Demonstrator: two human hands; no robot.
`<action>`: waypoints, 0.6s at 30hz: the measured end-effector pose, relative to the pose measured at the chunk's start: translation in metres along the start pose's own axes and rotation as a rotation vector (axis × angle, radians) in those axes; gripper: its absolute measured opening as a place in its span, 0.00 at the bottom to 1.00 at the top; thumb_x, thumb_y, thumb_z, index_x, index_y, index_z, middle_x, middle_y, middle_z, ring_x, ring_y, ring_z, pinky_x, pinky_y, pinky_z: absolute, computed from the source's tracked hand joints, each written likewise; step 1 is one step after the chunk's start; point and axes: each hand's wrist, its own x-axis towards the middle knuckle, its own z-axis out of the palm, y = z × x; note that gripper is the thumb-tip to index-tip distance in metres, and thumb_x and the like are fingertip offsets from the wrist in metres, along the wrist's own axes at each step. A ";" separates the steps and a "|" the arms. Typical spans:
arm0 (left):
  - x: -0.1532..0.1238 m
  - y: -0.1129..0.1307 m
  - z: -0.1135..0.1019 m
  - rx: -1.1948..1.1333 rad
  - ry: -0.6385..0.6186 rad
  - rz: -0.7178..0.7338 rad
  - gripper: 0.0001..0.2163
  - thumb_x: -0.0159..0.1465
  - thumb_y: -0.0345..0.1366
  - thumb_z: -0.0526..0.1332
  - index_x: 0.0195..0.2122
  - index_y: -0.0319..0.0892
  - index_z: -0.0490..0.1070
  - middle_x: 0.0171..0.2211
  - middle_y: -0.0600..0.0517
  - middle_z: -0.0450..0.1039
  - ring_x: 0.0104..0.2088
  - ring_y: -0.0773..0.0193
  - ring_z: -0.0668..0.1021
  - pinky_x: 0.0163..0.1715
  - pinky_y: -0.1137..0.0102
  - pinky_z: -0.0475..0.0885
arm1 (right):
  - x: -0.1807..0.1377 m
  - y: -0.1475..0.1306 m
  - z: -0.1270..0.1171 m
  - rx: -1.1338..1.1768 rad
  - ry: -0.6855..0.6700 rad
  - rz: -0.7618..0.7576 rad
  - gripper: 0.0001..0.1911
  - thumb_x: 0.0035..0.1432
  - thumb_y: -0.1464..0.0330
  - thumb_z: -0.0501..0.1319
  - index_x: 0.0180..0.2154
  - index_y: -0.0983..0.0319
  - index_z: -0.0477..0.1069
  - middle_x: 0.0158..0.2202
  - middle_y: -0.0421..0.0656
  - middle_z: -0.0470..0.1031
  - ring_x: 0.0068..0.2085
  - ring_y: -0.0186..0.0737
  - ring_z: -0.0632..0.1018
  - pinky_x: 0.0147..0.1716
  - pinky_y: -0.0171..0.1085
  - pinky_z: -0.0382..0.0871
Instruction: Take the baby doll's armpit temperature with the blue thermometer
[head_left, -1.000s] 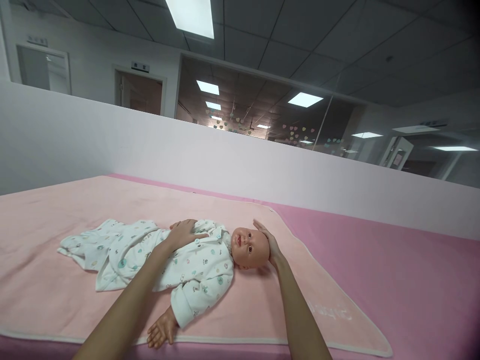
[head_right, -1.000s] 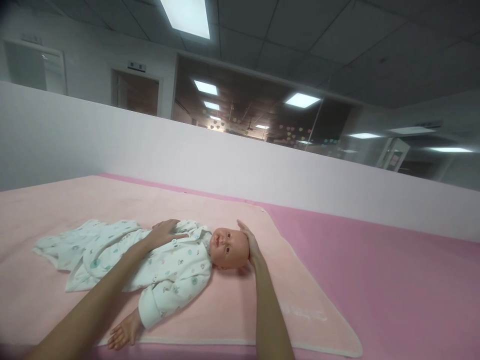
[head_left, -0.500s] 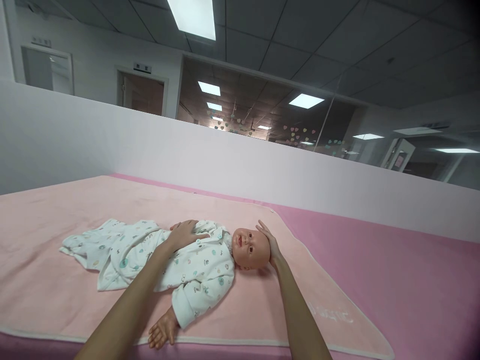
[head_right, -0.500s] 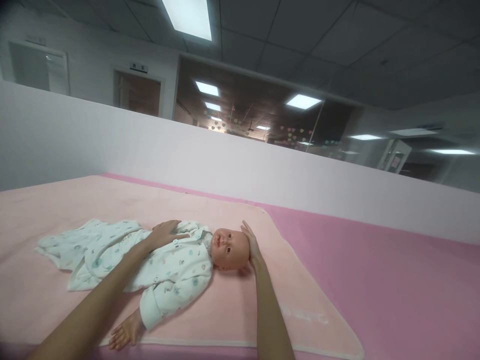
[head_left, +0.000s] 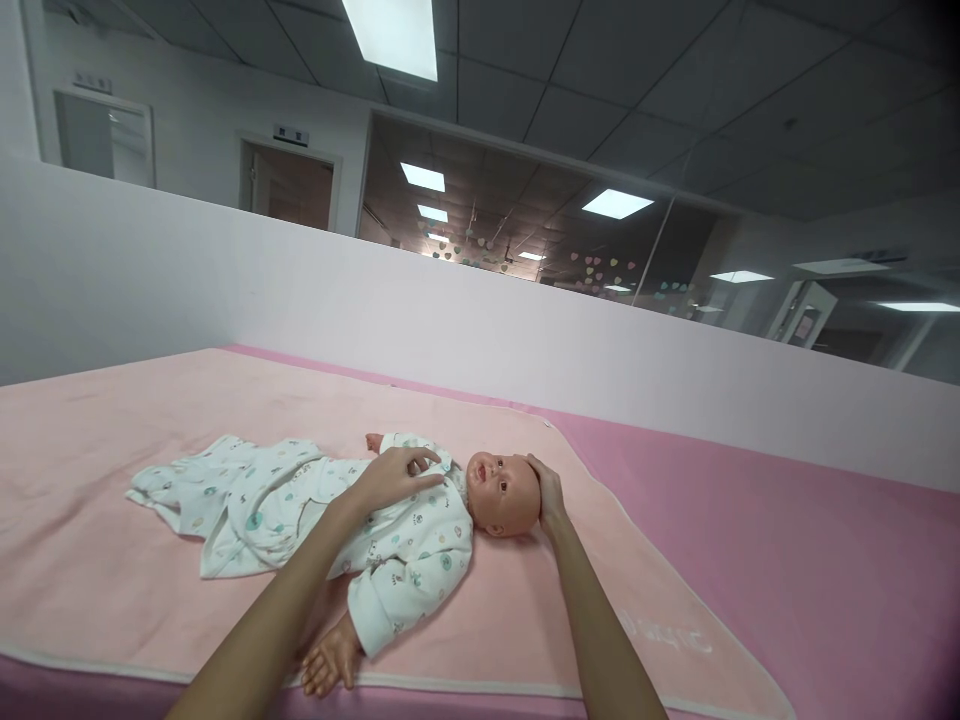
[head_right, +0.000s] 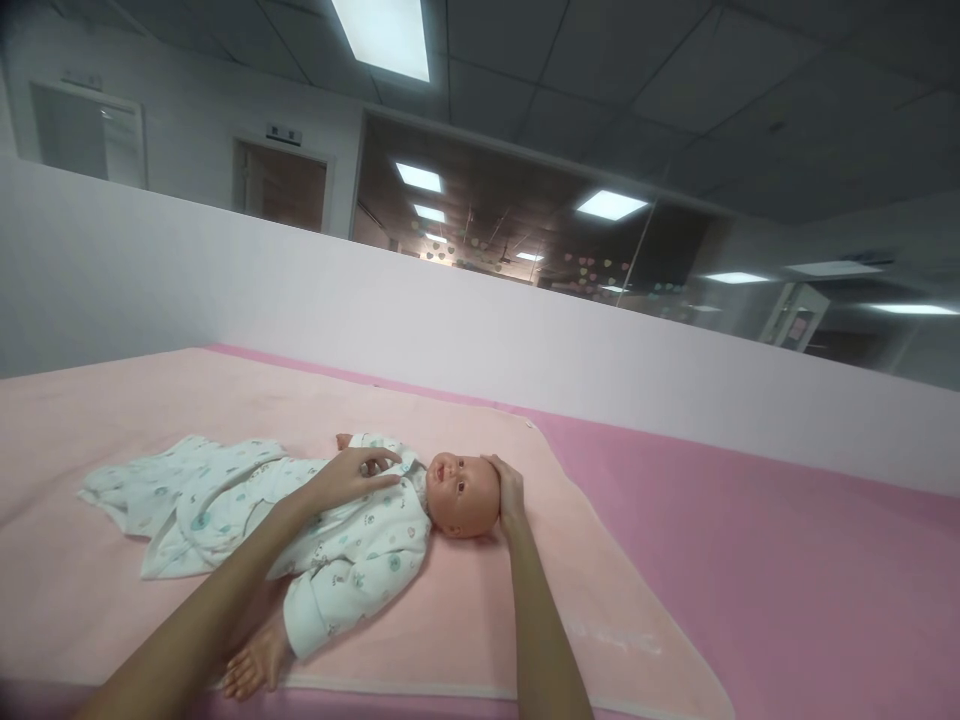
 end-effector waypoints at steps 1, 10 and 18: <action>0.000 0.000 0.002 0.001 -0.008 0.001 0.19 0.50 0.49 0.59 0.38 0.44 0.73 0.31 0.50 0.73 0.30 0.60 0.73 0.28 0.72 0.63 | 0.004 0.000 -0.002 -0.034 0.084 -0.078 0.14 0.43 0.60 0.60 0.25 0.66 0.72 0.28 0.45 0.76 0.32 0.42 0.75 0.33 0.38 0.68; 0.016 -0.028 0.008 -0.504 0.269 -0.212 0.19 0.51 0.50 0.58 0.25 0.37 0.74 0.23 0.50 0.71 0.32 0.60 0.71 0.33 0.69 0.63 | -0.024 -0.032 0.030 -0.778 0.144 -1.076 0.11 0.53 0.70 0.52 0.22 0.62 0.69 0.22 0.43 0.71 0.27 0.36 0.69 0.30 0.35 0.60; 0.019 -0.036 0.009 -0.736 0.244 -0.257 0.18 0.49 0.49 0.61 0.28 0.36 0.74 0.27 0.48 0.74 0.34 0.59 0.73 0.36 0.68 0.65 | -0.046 -0.030 0.117 -1.263 -0.193 -1.077 0.10 0.54 0.69 0.55 0.21 0.61 0.66 0.21 0.44 0.69 0.29 0.40 0.67 0.36 0.40 0.55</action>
